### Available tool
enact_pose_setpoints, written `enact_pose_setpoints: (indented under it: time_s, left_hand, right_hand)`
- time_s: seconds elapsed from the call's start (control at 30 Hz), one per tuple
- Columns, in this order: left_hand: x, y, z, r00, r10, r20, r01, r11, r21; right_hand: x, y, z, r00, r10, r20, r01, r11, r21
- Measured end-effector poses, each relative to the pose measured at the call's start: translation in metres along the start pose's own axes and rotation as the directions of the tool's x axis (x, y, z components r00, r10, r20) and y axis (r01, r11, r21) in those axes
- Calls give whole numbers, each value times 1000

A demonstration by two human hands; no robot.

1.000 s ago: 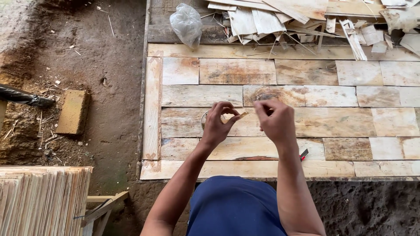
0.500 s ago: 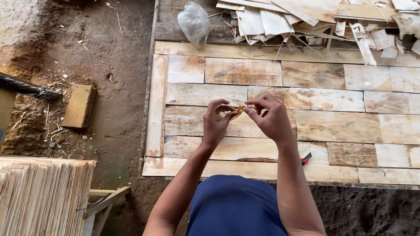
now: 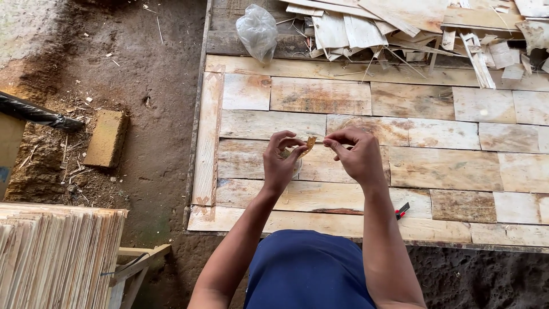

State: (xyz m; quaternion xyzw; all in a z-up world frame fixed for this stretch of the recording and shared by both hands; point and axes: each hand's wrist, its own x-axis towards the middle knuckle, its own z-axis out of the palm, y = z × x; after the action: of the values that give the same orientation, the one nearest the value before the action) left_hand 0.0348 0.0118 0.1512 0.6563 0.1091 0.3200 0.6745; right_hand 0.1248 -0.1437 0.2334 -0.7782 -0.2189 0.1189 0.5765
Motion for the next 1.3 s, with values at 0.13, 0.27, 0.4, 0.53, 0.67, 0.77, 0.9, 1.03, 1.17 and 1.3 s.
enact_pose_setpoints:
  time_s: [0.13,0.27,0.4,0.53,0.67,0.77,0.9,1.03,1.17,1.3]
  left_hand:
    - [1,2,-1,1000,-8,-2,8,1000,-2]
    - [2,3,-3,1000,-17,-11,18,1000,5]
    - [2,2,-4,999,-29,-16,29,1000,12]
    - [3,3,-3,999,-34,-16,34,999,5]
    - [4,4,-3,999,-39,-21,39,999,0]
    - [3,5,-3,999,-43,-14,43,999,-10]
    - [4,8,-2,999,-40,-1,40,999,-26]
    - [4,11,-1,999,-37,-3,37,999,-17]
    - [3,13,0,999,-41,8,42,999,-26]
    - [4,11,-1,998,-64,9,64,997,-32]
  right_hand:
    - [0,-3,4,1000,-13,-13,13,1000,24]
    - [-1,1,6,1000,-3,19,1,996,92]
    - [-2,1,6,998,49,25,-52,987,154]
    - [1,3,5,998,54,26,-57,988,140]
    - [2,4,2,995,96,6,-96,989,116]
    - [2,4,5,995,100,-27,-96,989,112]
    - [4,8,10,998,40,-47,-38,998,56]
    - [4,2,14,999,-9,-44,12,999,51]
    - [4,1,16,998,-52,36,53,998,-25]
    - [4,4,19,994,-102,48,104,994,-26]
